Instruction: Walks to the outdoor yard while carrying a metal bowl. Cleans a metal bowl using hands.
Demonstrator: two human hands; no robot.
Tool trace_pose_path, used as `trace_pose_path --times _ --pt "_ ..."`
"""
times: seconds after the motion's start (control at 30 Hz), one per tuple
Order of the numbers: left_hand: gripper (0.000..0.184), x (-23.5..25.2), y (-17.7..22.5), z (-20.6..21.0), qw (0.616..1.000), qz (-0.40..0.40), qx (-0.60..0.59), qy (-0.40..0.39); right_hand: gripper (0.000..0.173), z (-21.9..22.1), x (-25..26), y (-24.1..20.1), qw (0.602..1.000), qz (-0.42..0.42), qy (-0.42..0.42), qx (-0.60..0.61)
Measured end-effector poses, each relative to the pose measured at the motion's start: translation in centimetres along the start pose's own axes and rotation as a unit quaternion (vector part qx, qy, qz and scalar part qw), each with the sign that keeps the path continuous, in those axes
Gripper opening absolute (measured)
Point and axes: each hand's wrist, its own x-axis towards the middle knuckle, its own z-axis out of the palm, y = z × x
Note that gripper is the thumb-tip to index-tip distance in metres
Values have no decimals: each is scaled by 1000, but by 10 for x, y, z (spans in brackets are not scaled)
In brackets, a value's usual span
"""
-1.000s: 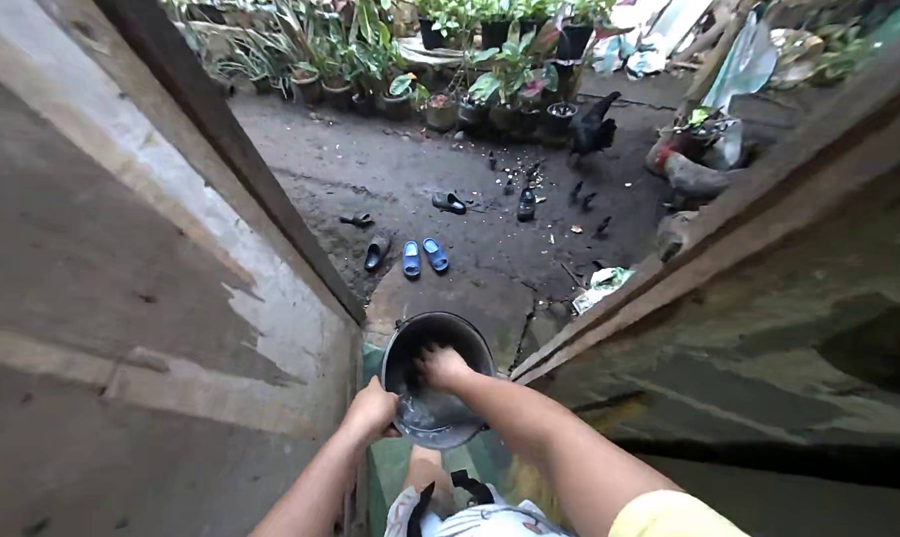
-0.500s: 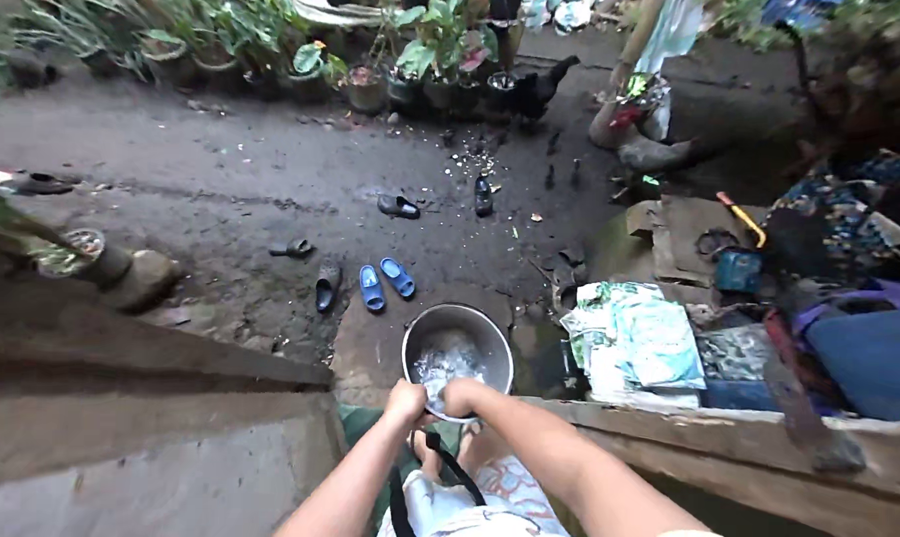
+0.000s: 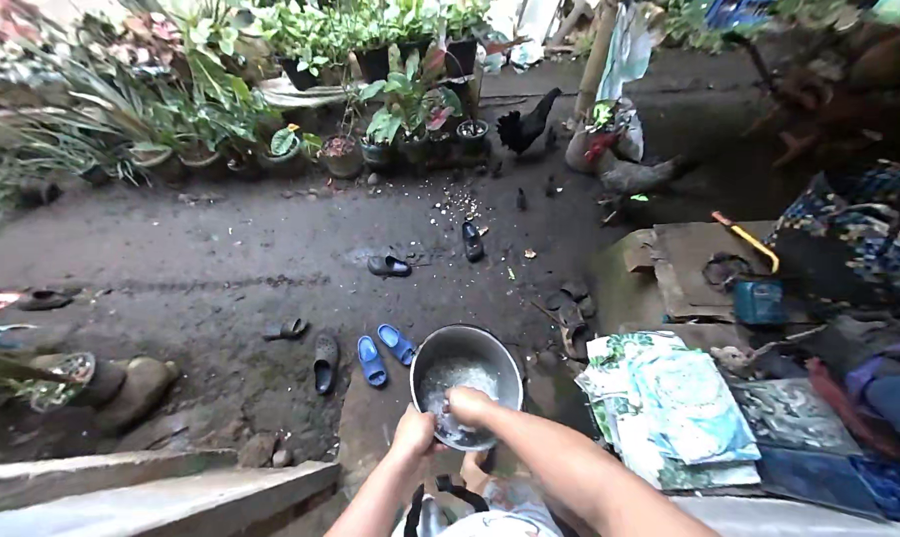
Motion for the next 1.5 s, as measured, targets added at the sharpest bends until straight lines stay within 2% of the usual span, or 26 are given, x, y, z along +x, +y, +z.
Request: trace_pose_path --times 0.07,0.17,0.2,0.3,0.37,0.47,0.57,0.63,0.7,0.77,0.87,1.07,1.17,1.2,1.23,1.3,1.33,1.5 --pt "51 9 25 5 1000 17 14 9 46 -37 -7 7 999 29 28 -25" --pt "62 21 52 12 998 40 41 32 63 -78 -9 16 993 72 71 -62" --pt "65 23 62 14 997 46 48 40 63 -89 -5 20 990 78 86 -75" --pt "73 30 91 12 994 63 70 61 40 -123 12 31 986 53 133 -80" --pt "77 35 112 10 989 81 97 76 49 -148 24 36 982 50 171 -63" --pt "79 48 144 7 984 99 127 77 60 -175 43 43 974 107 201 -9" --pt "76 66 175 6 987 100 117 55 66 -188 56 40 974 167 151 35" --pt "71 84 196 5 991 92 87 35 65 -193 69 39 979 172 98 52" --pt "62 108 216 4 994 82 65 11 62 -199 86 38 988 146 32 49" --pt "54 129 233 3 996 60 62 -17 52 -208 107 43 992 109 -21 62" --pt "55 155 252 0 997 34 57 -47 45 -224 146 59 986 72 -65 137" --pt "66 191 291 -16 994 36 76 -76 47 -251 183 72 943 102 -31 314" --pt "70 195 316 -19 993 43 76 -85 38 -279 183 82 879 90 -6 468" --pt "69 196 324 -18 992 46 82 -85 37 -294 182 85 875 93 5 475" --pt "70 198 331 -16 991 48 88 -84 38 -310 183 91 897 105 17 428" --pt "71 199 343 -12 991 49 99 -82 46 -342 187 103 957 131 27 256" --pt "71 199 349 -10 990 48 103 -79 49 -353 189 109 966 132 36 220" --pt "56 195 367 -3 995 43 68 -53 58 -393 186 129 951 150 103 252"
